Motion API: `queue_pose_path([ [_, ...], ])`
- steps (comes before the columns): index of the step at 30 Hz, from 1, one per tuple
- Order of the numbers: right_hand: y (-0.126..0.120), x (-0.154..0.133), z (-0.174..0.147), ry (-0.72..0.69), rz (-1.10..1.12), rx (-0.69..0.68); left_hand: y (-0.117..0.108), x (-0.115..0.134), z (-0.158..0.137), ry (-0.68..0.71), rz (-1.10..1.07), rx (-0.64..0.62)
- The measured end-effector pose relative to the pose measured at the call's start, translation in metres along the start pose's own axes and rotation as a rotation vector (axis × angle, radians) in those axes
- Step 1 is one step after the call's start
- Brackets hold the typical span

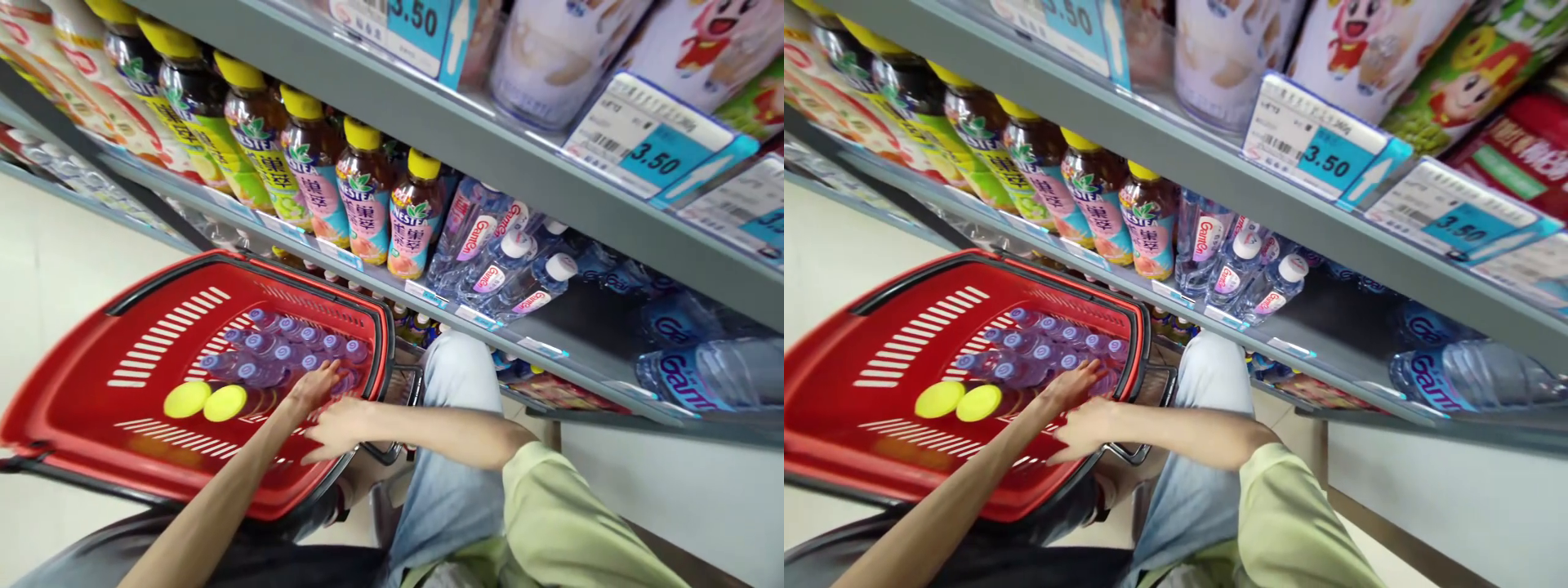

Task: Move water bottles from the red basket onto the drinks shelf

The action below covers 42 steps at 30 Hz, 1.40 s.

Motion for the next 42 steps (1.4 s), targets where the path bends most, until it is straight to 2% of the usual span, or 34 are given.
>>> queue_pose_path([
  [6, -0.013, 0.023, -0.003, 0.297, -0.069, 0.132, -0.025, -0.007, -0.006, -0.029, -0.067, -0.002],
  [9, -0.023, 0.029, -0.006, 0.437, -0.095, 0.277, -0.050, -0.008, -0.012, -0.064, -0.055, 0.038],
  [11, -0.030, 0.032, -0.006, 0.493, -0.061, 0.410, -0.075, -0.007, -0.019, -0.090, -0.057, 0.087],
  [14, -0.035, 0.036, -0.004, 0.493, 0.080, 0.527, -0.121, -0.003, -0.032, -0.169, -0.166, 0.234],
  [17, -0.036, 0.041, -0.001, 0.432, 0.191, 0.636, -0.164, 0.001, -0.049, -0.319, -0.292, 0.420],
  [19, -0.035, 0.045, 0.002, 0.366, 0.215, 0.782, -0.183, 0.003, -0.058, -0.420, -0.345, 0.518],
  [21, -0.035, 0.048, 0.004, 0.324, 0.238, 0.941, -0.193, 0.006, -0.064, -0.472, -0.412, 0.593],
  [23, -0.036, 0.050, 0.006, 0.319, 0.302, 1.037, -0.195, 0.009, -0.065, -0.498, -0.489, 0.649],
  [26, -0.040, 0.050, 0.004, 0.363, 0.471, 1.091, -0.190, 0.016, -0.061, -0.515, -0.670, 0.718],
  [30, -0.050, 0.045, -0.006, 0.460, 0.723, 1.201, -0.180, 0.028, -0.055, -0.426, -0.991, 0.820],
  [33, -0.061, 0.044, -0.013, 0.416, 0.995, 1.312, -0.172, 0.035, -0.053, -0.358, -1.214, 0.867],
  [35, -0.070, 0.045, -0.018, 0.350, 1.185, 1.377, -0.165, 0.040, -0.052, -0.336, -1.382, 0.815],
  [38, -0.081, 0.052, -0.026, 0.309, 1.347, 1.434, -0.158, 0.053, -0.054, -0.288, -1.523, 0.654],
  [40, -0.084, 0.058, -0.030, 0.328, 1.453, 1.477, -0.156, 0.063, -0.058, -0.214, -1.457, 0.575],
  [42, -0.083, 0.063, -0.032, 0.367, 1.629, 1.497, -0.157, 0.070, -0.061, -0.127, -1.318, 0.560],
])
Point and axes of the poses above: each hand's wrist, its own z-axis towards the middle knuckle, its own y-axis out of the palm, x = y × z, the point moved 2 cm from there along z, towards the middle knuckle, and after that the axes turned 15 degrees about x, right-handed, at the moved point
